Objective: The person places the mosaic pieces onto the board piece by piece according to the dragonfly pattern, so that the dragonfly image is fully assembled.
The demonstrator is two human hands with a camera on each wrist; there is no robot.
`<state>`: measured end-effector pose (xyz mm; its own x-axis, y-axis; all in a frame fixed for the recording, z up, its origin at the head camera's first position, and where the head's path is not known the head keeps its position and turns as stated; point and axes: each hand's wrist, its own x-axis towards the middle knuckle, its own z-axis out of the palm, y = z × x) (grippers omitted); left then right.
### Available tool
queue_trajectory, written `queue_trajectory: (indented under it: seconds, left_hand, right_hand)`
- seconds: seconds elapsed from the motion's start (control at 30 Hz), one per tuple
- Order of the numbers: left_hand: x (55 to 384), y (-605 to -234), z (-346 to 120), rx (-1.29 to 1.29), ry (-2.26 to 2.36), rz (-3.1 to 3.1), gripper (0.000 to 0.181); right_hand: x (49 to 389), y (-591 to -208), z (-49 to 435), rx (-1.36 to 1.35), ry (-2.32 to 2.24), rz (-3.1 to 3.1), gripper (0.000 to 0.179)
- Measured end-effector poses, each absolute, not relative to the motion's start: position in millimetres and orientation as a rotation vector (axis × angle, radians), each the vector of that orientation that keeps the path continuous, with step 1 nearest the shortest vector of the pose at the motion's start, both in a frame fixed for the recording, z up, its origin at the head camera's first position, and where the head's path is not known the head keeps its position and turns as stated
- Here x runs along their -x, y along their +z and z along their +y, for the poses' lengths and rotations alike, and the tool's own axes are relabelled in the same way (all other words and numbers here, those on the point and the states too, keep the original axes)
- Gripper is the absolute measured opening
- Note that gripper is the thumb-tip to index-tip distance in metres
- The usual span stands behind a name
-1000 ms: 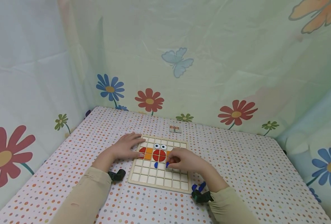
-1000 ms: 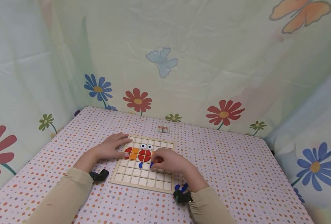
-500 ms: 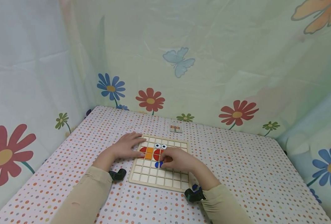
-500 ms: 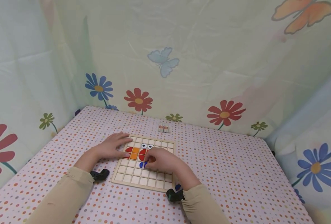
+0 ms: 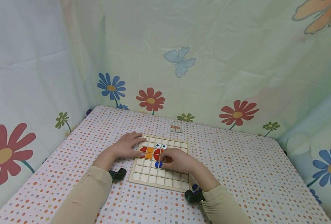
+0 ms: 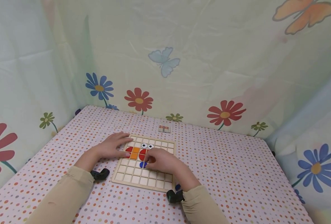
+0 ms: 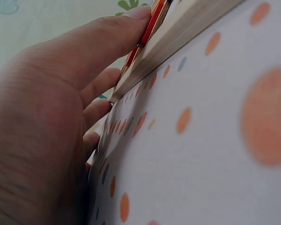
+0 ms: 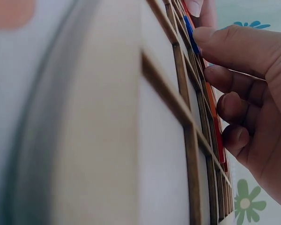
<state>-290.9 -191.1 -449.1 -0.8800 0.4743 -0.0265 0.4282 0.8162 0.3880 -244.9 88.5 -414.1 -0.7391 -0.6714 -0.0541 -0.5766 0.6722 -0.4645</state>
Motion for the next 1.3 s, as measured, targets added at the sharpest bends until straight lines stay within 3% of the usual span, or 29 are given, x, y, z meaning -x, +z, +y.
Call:
queue_trajectory:
  seconds: [0.6,0.97,1.3]
  left_hand:
    - [291,-448,-189,-0.715,0.566,2.88,0.077]
    - [292,-448,-190,-0.707,0.556,2.866,0.078]
    - [292,-451,-192,-0.714,0.571,2.861,0.078]
  right_hand:
    - [244,-409,97,0.968,-0.612,2.71,0.005]
    - [229,-384,161,0.824,-0.673,2.82,0.005]
    - [205,-397,210,0.771,-0.657,2.801,0.006]
